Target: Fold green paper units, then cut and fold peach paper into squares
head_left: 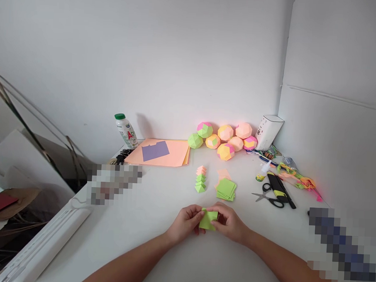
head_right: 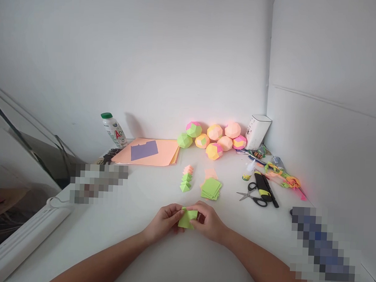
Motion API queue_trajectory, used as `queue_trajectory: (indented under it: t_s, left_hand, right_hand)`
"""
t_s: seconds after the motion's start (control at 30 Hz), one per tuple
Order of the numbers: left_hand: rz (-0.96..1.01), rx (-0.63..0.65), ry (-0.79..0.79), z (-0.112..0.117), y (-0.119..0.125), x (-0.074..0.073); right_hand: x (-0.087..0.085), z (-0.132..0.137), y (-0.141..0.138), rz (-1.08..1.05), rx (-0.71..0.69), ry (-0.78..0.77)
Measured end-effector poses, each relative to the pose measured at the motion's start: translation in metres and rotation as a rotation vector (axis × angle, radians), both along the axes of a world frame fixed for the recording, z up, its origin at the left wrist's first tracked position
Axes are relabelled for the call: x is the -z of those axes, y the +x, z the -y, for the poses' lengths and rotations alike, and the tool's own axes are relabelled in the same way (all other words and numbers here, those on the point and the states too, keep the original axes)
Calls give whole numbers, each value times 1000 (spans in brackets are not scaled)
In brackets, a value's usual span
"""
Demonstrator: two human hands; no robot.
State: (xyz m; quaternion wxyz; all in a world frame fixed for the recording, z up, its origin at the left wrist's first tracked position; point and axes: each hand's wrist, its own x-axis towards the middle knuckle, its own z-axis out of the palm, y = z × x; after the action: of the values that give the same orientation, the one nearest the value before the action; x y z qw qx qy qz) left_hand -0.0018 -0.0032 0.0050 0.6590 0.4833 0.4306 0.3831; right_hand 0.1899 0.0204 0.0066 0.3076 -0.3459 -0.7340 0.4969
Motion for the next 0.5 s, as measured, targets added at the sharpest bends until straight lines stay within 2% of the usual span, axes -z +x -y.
queue_trajectory:
  t_s: [0.13, 0.27, 0.5]
  left_hand:
    - [3, 24, -3, 0, -1, 0]
    - [20, 94, 7, 1, -3, 0]
    - [0, 106, 5, 1, -1, -3]
  right_hand:
    - [0, 0, 0, -32, 2, 24]
    - [0, 0, 1, -54, 10, -13]
    - [-4, -1, 0, -106, 65, -99]
